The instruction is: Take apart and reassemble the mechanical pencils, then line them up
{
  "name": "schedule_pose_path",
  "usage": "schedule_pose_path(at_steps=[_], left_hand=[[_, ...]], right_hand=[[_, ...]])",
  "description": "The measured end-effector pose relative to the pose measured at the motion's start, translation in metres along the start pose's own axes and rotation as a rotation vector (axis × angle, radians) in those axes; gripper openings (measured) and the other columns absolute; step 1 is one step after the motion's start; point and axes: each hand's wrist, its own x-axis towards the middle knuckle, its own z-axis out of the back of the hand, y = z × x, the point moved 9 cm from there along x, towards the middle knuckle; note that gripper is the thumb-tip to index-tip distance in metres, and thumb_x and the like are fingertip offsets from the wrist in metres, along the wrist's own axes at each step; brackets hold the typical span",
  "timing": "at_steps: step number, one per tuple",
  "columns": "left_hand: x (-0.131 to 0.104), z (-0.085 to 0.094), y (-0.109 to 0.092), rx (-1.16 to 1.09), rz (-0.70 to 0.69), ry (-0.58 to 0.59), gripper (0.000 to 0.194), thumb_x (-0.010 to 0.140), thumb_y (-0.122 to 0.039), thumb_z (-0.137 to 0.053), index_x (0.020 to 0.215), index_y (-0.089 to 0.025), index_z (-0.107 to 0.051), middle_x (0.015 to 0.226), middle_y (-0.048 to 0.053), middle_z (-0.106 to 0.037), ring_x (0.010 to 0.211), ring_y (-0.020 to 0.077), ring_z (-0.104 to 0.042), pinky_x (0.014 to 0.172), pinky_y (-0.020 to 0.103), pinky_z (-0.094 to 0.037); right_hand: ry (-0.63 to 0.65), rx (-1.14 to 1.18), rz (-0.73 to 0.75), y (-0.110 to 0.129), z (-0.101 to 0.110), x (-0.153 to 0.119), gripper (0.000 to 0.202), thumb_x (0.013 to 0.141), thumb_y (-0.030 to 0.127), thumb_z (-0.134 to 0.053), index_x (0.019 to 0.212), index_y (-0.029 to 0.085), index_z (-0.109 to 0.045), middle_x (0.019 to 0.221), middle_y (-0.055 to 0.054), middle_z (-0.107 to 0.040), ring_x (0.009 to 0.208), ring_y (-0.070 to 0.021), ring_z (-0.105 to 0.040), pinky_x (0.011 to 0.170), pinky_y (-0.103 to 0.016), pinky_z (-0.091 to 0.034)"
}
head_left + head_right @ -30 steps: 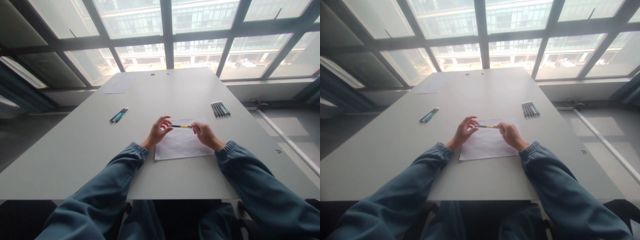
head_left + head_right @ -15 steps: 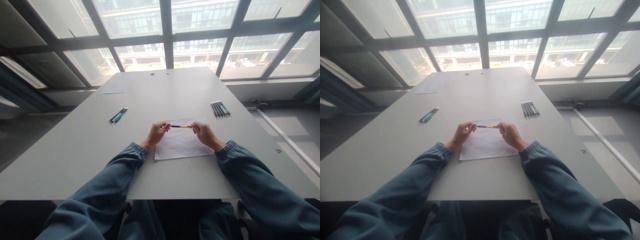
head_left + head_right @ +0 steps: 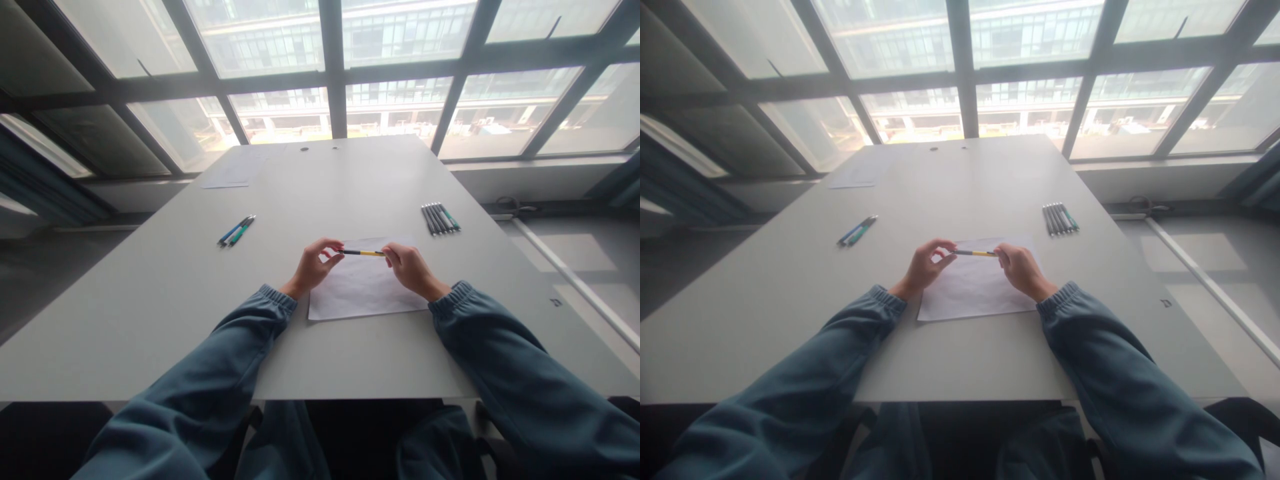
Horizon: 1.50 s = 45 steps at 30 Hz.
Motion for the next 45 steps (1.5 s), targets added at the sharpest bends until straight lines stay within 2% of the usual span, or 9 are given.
schedule_pose_path(at_steps=[4, 6, 9, 14, 25, 35, 40, 42, 45], left_hand=[[0.001, 0.001, 0.004, 0.026, 0.036, 0.014, 0.046, 0.085, -0.054, -0.072, 0.114, -0.019, -0.066, 0.096, 0.007, -0.073, 0.09, 0.0184, -0.068, 0.071, 0.026, -0.052], [0.002, 0.002, 0.006, 0.063, 0.059, 0.006, 0.045, 0.093, -0.061, -0.057, 0.1, -0.018, -0.068, 0.088, 0.006, -0.072, 0.083, 0.0177, -0.067, 0.071, 0.026, -0.051], [0.001, 0.002, 0.009, 0.096, 0.079, 0.023, 0.06, 0.099, -0.065, -0.039, 0.078, -0.017, -0.067, 0.074, 0.005, -0.068, 0.071, 0.017, -0.063, 0.069, 0.028, -0.049], [0.0, -0.002, 0.007, 0.133, 0.074, 0.064, 0.062, 0.098, -0.065, -0.041, 0.065, -0.017, -0.063, 0.062, 0.002, -0.061, 0.061, 0.0154, -0.056, 0.063, 0.028, -0.045], [0.001, 0.001, -0.002, 0.115, 0.001, 0.024, 0.038, 0.094, -0.051, -0.061, 0.078, -0.018, -0.07, 0.076, 0.004, -0.071, 0.072, 0.0162, -0.063, 0.069, 0.028, -0.05], [-0.001, -0.003, -0.013, 0.035, -0.112, 0.029, 0.01, 0.091, -0.027, -0.067, 0.095, -0.019, -0.064, 0.095, 0.004, -0.067, 0.081, 0.0135, -0.063, 0.066, 0.024, -0.049], [0.0, 0.0, -0.005, 0.071, -0.047, 0.007, 0.038, 0.082, -0.043, -0.078, 0.107, -0.02, -0.06, 0.102, 0.005, -0.066, 0.08, 0.0135, -0.062, 0.064, 0.023, -0.047], [0.0, 0.001, 0.002, 0.089, 0.009, 0.009, 0.037, 0.089, -0.055, -0.066, 0.101, -0.019, -0.063, 0.095, 0.004, -0.068, 0.078, 0.0144, -0.062, 0.066, 0.024, -0.047], [0.0, 0.0, 0.008, 0.11, 0.061, 0.035, 0.056, 0.099, -0.064, -0.041, 0.083, -0.017, -0.066, 0.079, 0.005, -0.068, 0.074, 0.016, -0.061, 0.069, 0.027, -0.047]], right_hand=[[0.005, -0.011, 0.007, 0.0, -0.001, 0.0, 0.042, 0.104, 0.042, -0.04, 0.067, 0.023, -0.047, 0.058, 0.0, -0.054, 0.054, -0.0151, -0.047, 0.061, -0.028, -0.034], [0.003, -0.011, 0.012, 0.001, -0.001, 0.0, 0.043, 0.104, 0.043, -0.04, 0.066, 0.023, -0.047, 0.058, 0.0, -0.054, 0.054, -0.015, -0.047, 0.061, -0.028, -0.034], [0.0, -0.005, 0.016, 0.002, 0.0, 0.0, 0.043, 0.104, 0.042, -0.04, 0.066, 0.023, -0.047, 0.058, 0.0, -0.054, 0.054, -0.015, -0.048, 0.06, -0.028, -0.034], [0.004, -0.004, 0.018, 0.003, 0.0, 0.0, 0.042, 0.103, 0.041, -0.041, 0.065, 0.023, -0.046, 0.057, 0.001, -0.053, 0.054, -0.015, -0.047, 0.06, -0.028, -0.035], [0.005, -0.006, 0.003, 0.002, 0.002, 0.0, 0.042, 0.103, 0.042, -0.04, 0.066, 0.023, -0.045, 0.058, 0.0, -0.054, 0.055, -0.0149, -0.047, 0.06, -0.028, -0.034], [0.0, -0.008, 0.016, 0.001, 0.0, 0.0, 0.046, 0.104, 0.046, -0.039, 0.065, 0.022, -0.046, 0.057, 0.0, -0.054, 0.053, -0.0142, -0.044, 0.06, -0.028, -0.032], [0.002, -0.013, 0.011, 0.003, 0.001, 0.001, 0.043, 0.103, 0.043, -0.04, 0.065, 0.022, -0.045, 0.057, 0.0, -0.052, 0.053, -0.0141, -0.044, 0.06, -0.028, -0.032], [0.004, -0.012, 0.007, 0.002, 0.001, 0.001, 0.042, 0.102, 0.042, -0.041, 0.065, 0.022, -0.044, 0.057, 0.0, -0.052, 0.053, -0.0141, -0.043, 0.06, -0.028, -0.032], [0.011, -0.011, 0.007, 0.002, 0.0, 0.001, 0.041, 0.102, 0.041, -0.041, 0.066, 0.022, -0.044, 0.058, 0.0, -0.052, 0.053, -0.0141, -0.044, 0.06, -0.028, -0.032]])
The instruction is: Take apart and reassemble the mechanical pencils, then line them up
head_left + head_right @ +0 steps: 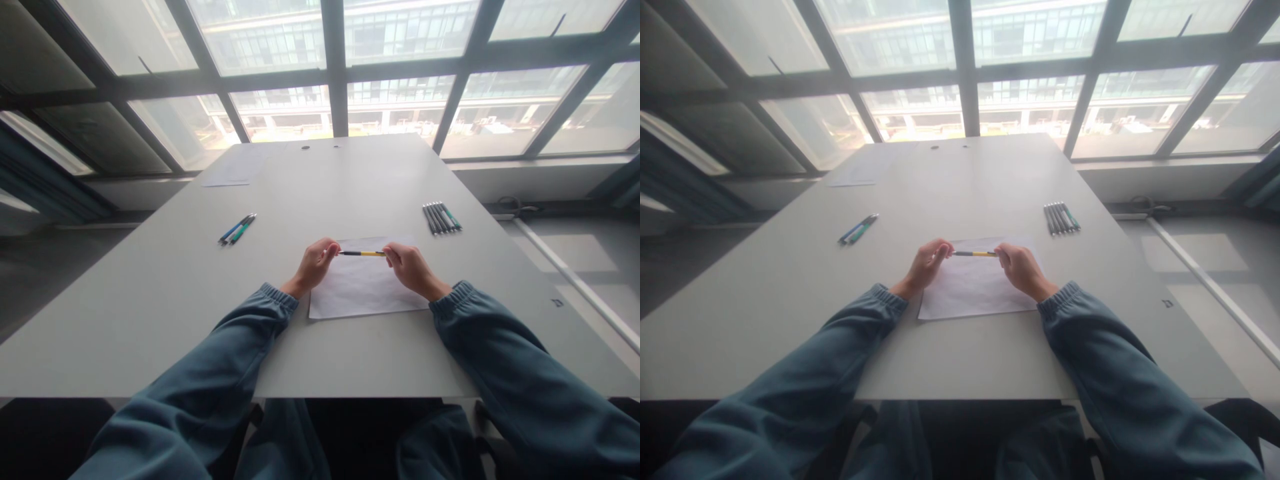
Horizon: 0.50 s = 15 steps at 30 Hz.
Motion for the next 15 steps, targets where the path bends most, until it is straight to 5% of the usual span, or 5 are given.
schedule_pose_path(at_steps=[7, 15], left_hand=[[-0.002, -0.007, 0.01, 0.031, 0.092, 0.078, 0.073, 0.099, -0.069, -0.034, 0.055, -0.016, -0.059, 0.052, 0.001, -0.054, 0.052, 0.0122, -0.052, 0.058, 0.026, -0.038], [-0.002, -0.01, 0.0, 0.002, 0.022, 0.114, 0.063, 0.099, -0.062, -0.043, 0.062, -0.015, -0.064, 0.058, 0.002, -0.062, 0.056, 0.0126, -0.056, 0.061, 0.025, -0.042]], right_hand=[[0.012, 0.01, 0.0, -0.001, -0.001, -0.001, 0.041, 0.103, 0.041, -0.04, 0.066, 0.022, -0.045, 0.058, 0.001, -0.051, 0.054, -0.0143, -0.045, 0.06, -0.028, -0.032], [0.018, 0.004, -0.001, 0.001, -0.002, -0.001, 0.041, 0.102, 0.04, -0.04, 0.065, 0.023, -0.044, 0.057, 0.001, -0.05, 0.054, -0.0144, -0.044, 0.06, -0.029, -0.032]])
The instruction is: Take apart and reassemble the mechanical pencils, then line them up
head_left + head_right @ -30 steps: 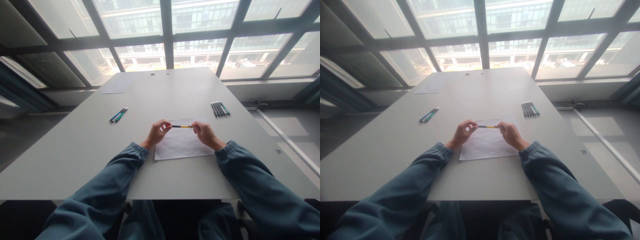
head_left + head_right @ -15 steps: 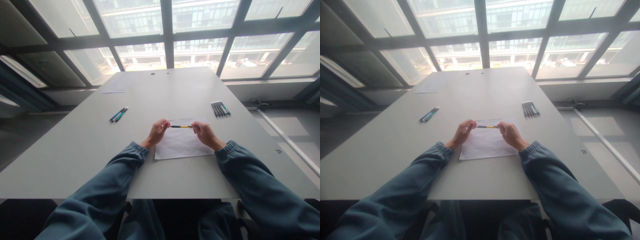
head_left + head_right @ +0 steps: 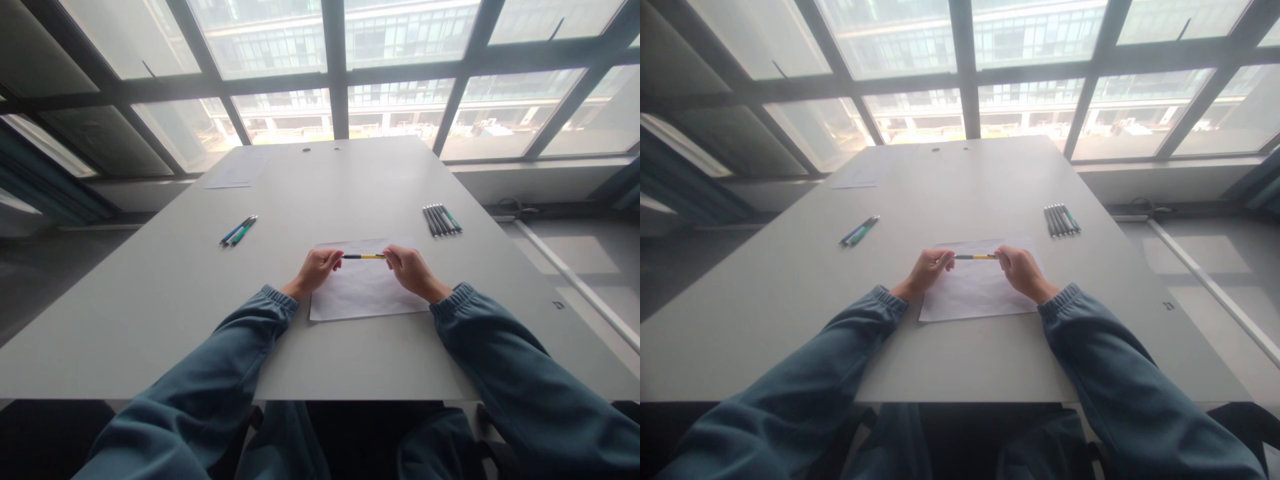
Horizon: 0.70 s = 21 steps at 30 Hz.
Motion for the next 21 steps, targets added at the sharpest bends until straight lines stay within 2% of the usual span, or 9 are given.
schedule_pose_path(at_steps=[7, 12, 17, 19, 21], left_hand=[[-0.001, 0.009, -0.015, 0.023, -0.121, -0.11, 0.04, 0.094, -0.053, -0.061, 0.081, -0.017, -0.073, 0.075, 0.005, -0.072, 0.07, 0.0158, -0.063, 0.067, 0.027, -0.05], [-0.002, 0.011, -0.019, 0.001, -0.175, -0.147, 0.026, 0.093, -0.044, -0.067, 0.092, -0.019, -0.074, 0.081, 0.004, -0.072, 0.072, 0.0149, -0.063, 0.068, 0.027, -0.052], [0.0, 0.007, -0.009, 0.0, -0.111, -0.108, 0.033, 0.095, -0.049, -0.061, 0.103, -0.019, -0.071, 0.092, 0.005, -0.071, 0.078, 0.0152, -0.064, 0.067, 0.025, -0.05], [0.001, 0.004, -0.007, 0.031, -0.088, -0.07, 0.038, 0.097, -0.053, -0.055, 0.098, -0.018, -0.071, 0.086, 0.004, -0.07, 0.075, 0.015, -0.062, 0.066, 0.025, -0.048], [0.001, -0.001, -0.007, 0.063, -0.09, -0.015, 0.047, 0.1, -0.055, -0.048, 0.084, -0.017, -0.07, 0.074, 0.003, -0.066, 0.068, 0.0143, -0.057, 0.066, 0.026, -0.045]], right_hand=[[-0.008, 0.001, -0.006, -0.003, 0.0, 0.0, 0.041, 0.102, 0.04, -0.04, 0.065, 0.023, -0.044, 0.057, 0.001, -0.051, 0.054, -0.0148, -0.045, 0.061, -0.029, -0.032], [-0.01, 0.0, -0.003, -0.003, 0.001, 0.0, 0.04, 0.102, 0.04, -0.041, 0.066, 0.023, -0.045, 0.058, 0.0, -0.053, 0.054, -0.0149, -0.046, 0.061, -0.029, -0.033], [-0.033, 0.016, -0.009, -0.003, 0.003, 0.0, 0.039, 0.103, 0.039, -0.042, 0.067, 0.022, -0.048, 0.059, 0.0, -0.055, 0.055, -0.0149, -0.049, 0.062, -0.028, -0.034], [-0.036, 0.008, -0.005, -0.002, 0.003, 0.0, 0.04, 0.103, 0.04, -0.042, 0.067, 0.022, -0.048, 0.059, 0.0, -0.055, 0.055, -0.015, -0.048, 0.062, -0.028, -0.034], [-0.029, -0.001, 0.002, -0.001, 0.002, 0.0, 0.041, 0.103, 0.041, -0.041, 0.067, 0.022, -0.048, 0.06, 0.0, -0.055, 0.055, -0.0153, -0.048, 0.062, -0.028, -0.034]])
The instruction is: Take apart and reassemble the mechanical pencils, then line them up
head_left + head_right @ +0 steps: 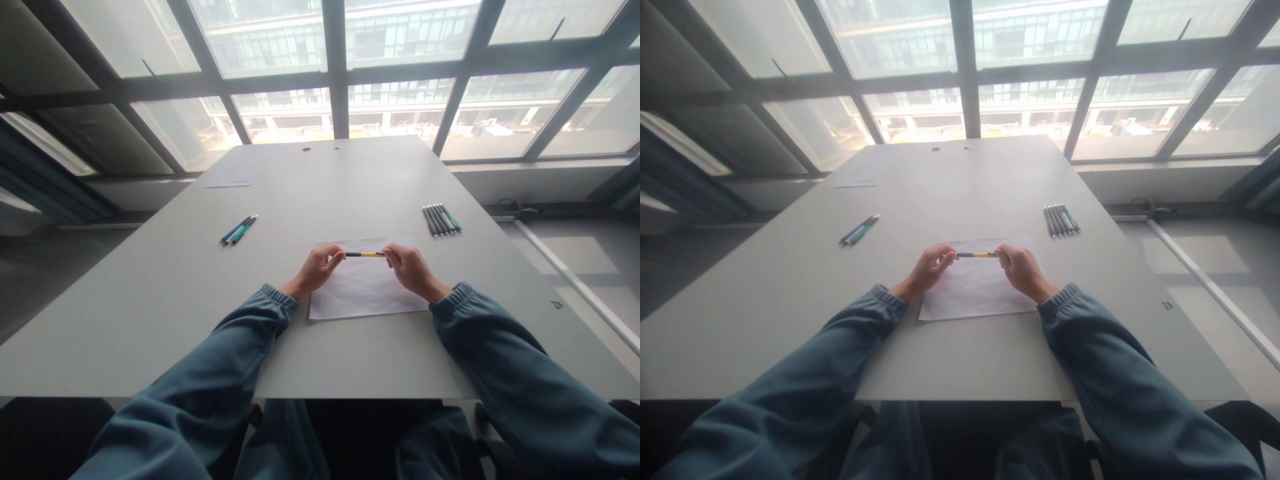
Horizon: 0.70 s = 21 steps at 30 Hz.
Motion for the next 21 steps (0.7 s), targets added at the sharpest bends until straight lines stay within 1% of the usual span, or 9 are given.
schedule_pose_path(at_steps=[3, 7, 10, 12, 14, 16, 17, 19, 21], left_hand=[[0.0, -0.002, -0.004, 0.002, -0.002, 0.046, 0.056, 0.1, -0.058, -0.044, 0.073, -0.016, -0.068, 0.064, 0.001, -0.06, 0.062, 0.0134, -0.053, 0.063, 0.026, -0.043], [0.0, 0.004, -0.012, 0.013, -0.043, 0.003, 0.052, 0.097, -0.059, -0.051, 0.073, -0.017, -0.069, 0.066, 0.002, -0.061, 0.063, 0.014, -0.053, 0.063, 0.026, -0.043], [-0.001, 0.008, -0.017, 0.026, -0.079, -0.034, 0.047, 0.097, -0.056, -0.055, 0.074, -0.017, -0.07, 0.069, 0.003, -0.063, 0.065, 0.0146, -0.055, 0.062, 0.026, -0.043], [-0.001, 0.009, -0.017, 0.014, -0.071, -0.041, 0.047, 0.098, -0.054, -0.054, 0.074, -0.017, -0.07, 0.067, 0.003, -0.063, 0.064, 0.0142, -0.055, 0.061, 0.025, -0.042], [-0.001, 0.007, -0.016, -0.004, -0.054, -0.033, 0.049, 0.099, -0.055, -0.052, 0.073, -0.017, -0.07, 0.064, 0.002, -0.063, 0.061, 0.0138, -0.056, 0.06, 0.025, -0.041], [-0.001, 0.003, -0.018, -0.026, -0.051, 0.0, 0.053, 0.1, -0.056, -0.049, 0.072, -0.016, -0.071, 0.064, 0.003, -0.065, 0.061, 0.0139, -0.057, 0.062, 0.026, -0.042], [-0.002, 0.0, -0.02, -0.042, -0.064, 0.03, 0.056, 0.1, -0.058, -0.047, 0.071, -0.016, -0.071, 0.066, 0.004, -0.066, 0.063, 0.0143, -0.059, 0.064, 0.026, -0.044], [-0.003, -0.007, -0.026, -0.08, -0.111, 0.11, 0.061, 0.1, -0.061, -0.041, 0.073, -0.016, -0.072, 0.074, 0.007, -0.071, 0.07, 0.0164, -0.064, 0.072, 0.028, -0.048], [-0.005, -0.012, -0.031, -0.102, -0.151, 0.165, 0.065, 0.102, -0.063, -0.033, 0.084, -0.016, -0.075, 0.083, 0.01, -0.074, 0.08, 0.0193, -0.068, 0.081, 0.031, -0.051]], right_hand=[[0.01, -0.005, 0.016, 0.002, -0.001, 0.0, 0.042, 0.103, 0.042, -0.041, 0.067, 0.022, -0.049, 0.06, -0.001, -0.055, 0.056, -0.0157, -0.048, 0.063, -0.029, -0.035], [0.005, 0.021, 0.006, 0.001, 0.0, 0.0, 0.044, 0.102, 0.046, -0.041, 0.066, 0.022, -0.049, 0.058, 0.0, -0.052, 0.055, -0.0149, -0.044, 0.06, -0.03, -0.034], [-0.016, 0.127, -0.041, -0.002, 0.002, 0.001, 0.049, 0.1, 0.052, -0.045, 0.062, 0.022, -0.049, 0.055, 0.001, -0.049, 0.054, -0.0141, -0.042, 0.058, -0.03, -0.032], [-0.047, 0.295, -0.103, -0.004, 0.004, 0.002, 0.048, 0.097, 0.058, -0.051, 0.066, 0.021, -0.056, 0.054, 0.001, -0.049, 0.053, -0.014, -0.042, 0.055, -0.03, -0.032], [-0.077, 0.556, -0.17, -0.006, 0.004, 0.002, 0.043, 0.092, 0.06, -0.058, 0.081, 0.019, -0.066, 0.054, 0.003, -0.05, 0.052, -0.0137, -0.042, 0.053, -0.029, -0.032], [-0.076, 0.834, -0.227, -0.006, -0.002, 0.002, 0.042, 0.088, 0.059, -0.066, 0.099, 0.018, -0.07, 0.056, 0.004, -0.049, 0.054, -0.0132, -0.042, 0.052, -0.028, -0.033], [-0.057, 0.942, -0.25, -0.005, -0.007, 0.002, 0.042, 0.086, 0.057, -0.07, 0.102, 0.019, -0.07, 0.059, 0.004, -0.048, 0.055, -0.013, -0.042, 0.053, -0.028, -0.035], [-0.028, 1.071, -0.296, -0.005, -0.015, 0.002, 0.039, 0.083, 0.055, -0.074, 0.099, 0.02, -0.07, 0.066, 0.002, -0.051, 0.062, -0.0132, -0.047, 0.057, -0.028, -0.041], [-0.029, 1.146, -0.339, -0.008, -0.019, 0.001, 0.035, 0.084, 0.056, -0.073, 0.092, 0.022, -0.068, 0.08, -0.001, -0.059, 0.074, -0.0152, -0.056, 0.067, -0.03, -0.049]])
